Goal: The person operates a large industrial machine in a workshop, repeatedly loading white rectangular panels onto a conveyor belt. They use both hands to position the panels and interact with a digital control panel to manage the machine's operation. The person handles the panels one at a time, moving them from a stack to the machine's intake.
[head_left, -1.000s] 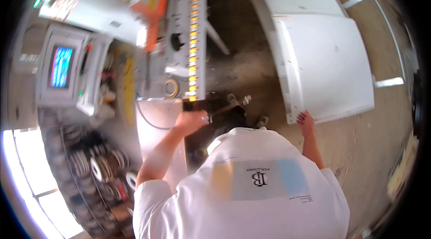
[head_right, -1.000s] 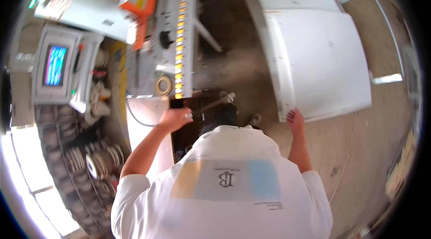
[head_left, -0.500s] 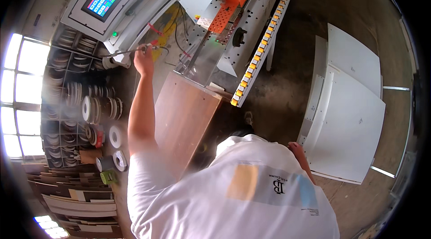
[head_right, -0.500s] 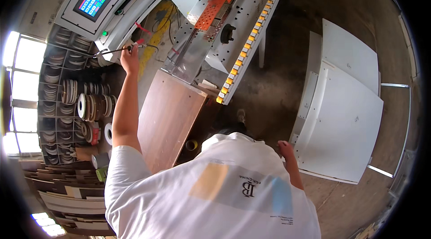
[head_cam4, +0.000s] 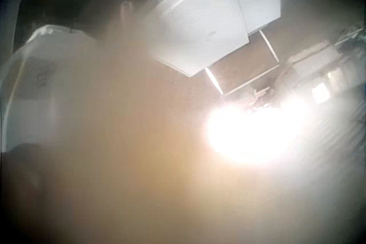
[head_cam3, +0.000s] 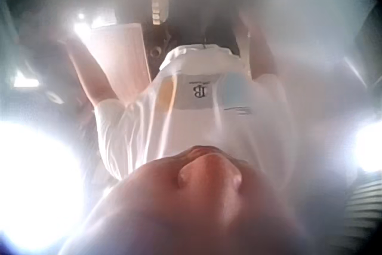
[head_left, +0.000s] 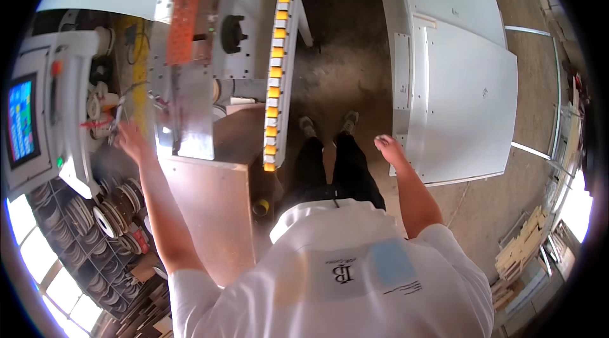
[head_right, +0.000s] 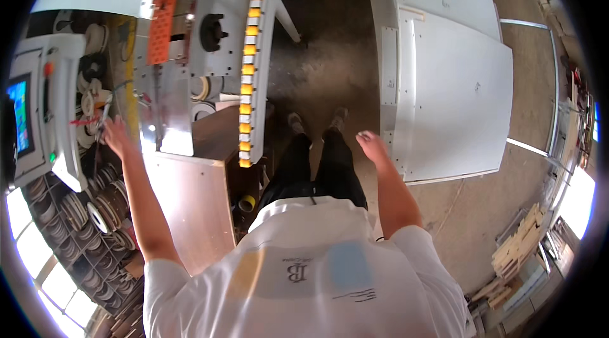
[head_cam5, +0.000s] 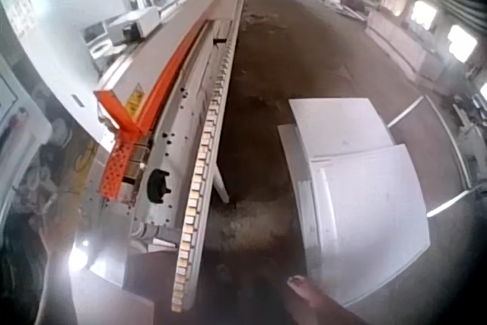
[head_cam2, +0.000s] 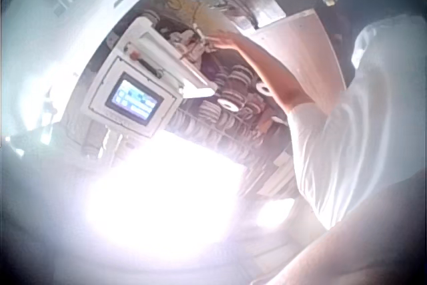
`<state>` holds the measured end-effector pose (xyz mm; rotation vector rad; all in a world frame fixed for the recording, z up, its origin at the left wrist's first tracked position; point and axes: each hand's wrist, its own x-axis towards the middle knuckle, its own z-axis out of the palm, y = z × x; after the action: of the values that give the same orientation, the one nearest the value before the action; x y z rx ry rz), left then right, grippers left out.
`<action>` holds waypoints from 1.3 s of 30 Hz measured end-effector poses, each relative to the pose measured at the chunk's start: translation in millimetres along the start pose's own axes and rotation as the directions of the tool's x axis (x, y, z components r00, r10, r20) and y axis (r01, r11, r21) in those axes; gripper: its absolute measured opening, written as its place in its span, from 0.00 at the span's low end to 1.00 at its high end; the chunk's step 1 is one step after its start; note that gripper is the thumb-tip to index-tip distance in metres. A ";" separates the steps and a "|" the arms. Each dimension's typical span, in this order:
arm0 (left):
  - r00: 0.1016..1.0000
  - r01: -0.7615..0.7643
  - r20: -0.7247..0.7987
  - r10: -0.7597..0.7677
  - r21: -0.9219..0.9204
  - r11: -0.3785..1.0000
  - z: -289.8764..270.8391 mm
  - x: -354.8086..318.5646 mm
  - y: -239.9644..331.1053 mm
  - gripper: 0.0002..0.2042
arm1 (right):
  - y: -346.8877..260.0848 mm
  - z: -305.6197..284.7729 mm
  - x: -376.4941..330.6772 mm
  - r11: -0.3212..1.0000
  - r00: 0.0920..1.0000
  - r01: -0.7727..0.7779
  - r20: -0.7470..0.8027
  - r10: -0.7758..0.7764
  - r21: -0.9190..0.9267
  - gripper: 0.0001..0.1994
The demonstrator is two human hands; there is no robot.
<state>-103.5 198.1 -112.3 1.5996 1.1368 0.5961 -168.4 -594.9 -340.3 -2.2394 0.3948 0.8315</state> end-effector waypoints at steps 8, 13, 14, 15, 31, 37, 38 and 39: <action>0.961 -0.273 0.035 0.274 0.277 0.921 -30.8 -49.1 22.0 0.31 | -14.6 5.3 169.0 0.998 0.995 0.017 -0.096 -0.023 -0.058 0.27; 0.965 -0.231 -0.024 0.262 0.396 0.889 -7.6 -73.5 44.3 0.30 | 17.6 -19.0 264.3 0.935 0.910 -0.287 -0.366 0.197 -0.210 0.44; 0.943 -0.319 0.072 0.324 0.472 0.822 5.2 -84.5 42.6 0.29 | 45.8 -16.9 286.1 0.906 0.867 -0.348 -0.452 0.212 -0.242 0.49; 0.888 -0.447 0.182 0.423 0.558 0.699 16.4 -102.7 39.6 0.28 | 46.5 -21.2 297.2 0.889 0.848 -0.403 -0.453 0.274 -0.218 0.52; 0.029 -0.971 0.912 0.409 -0.072 0.228 141.5 -282.9 -42.9 0.14 | 7.5 16.9 250.1 0.966 0.717 -0.253 -0.660 0.223 0.052 0.42; 0.088 -0.982 0.907 0.411 0.010 0.188 159.8 -294.1 -24.6 0.14 | -57.4 -7.4 120.0 0.995 0.849 0.054 -0.529 -0.002 0.083 0.38; 0.087 -0.990 0.917 0.390 0.035 0.140 160.5 -296.5 -17.1 0.14 | -75.2 -17.6 88.2 0.994 0.848 0.097 -0.527 -0.052 0.058 0.37; 0.066 -0.997 0.917 0.394 0.041 0.071 163.2 -301.1 -11.4 0.14 | -87.6 -27.1 64.9 0.978 0.825 0.207 -0.538 -0.171 0.007 0.36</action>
<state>-102.2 -144.1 -129.9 2.8712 -0.5498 0.0056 -64.8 -554.7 -323.7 -2.3773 0.4355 0.0672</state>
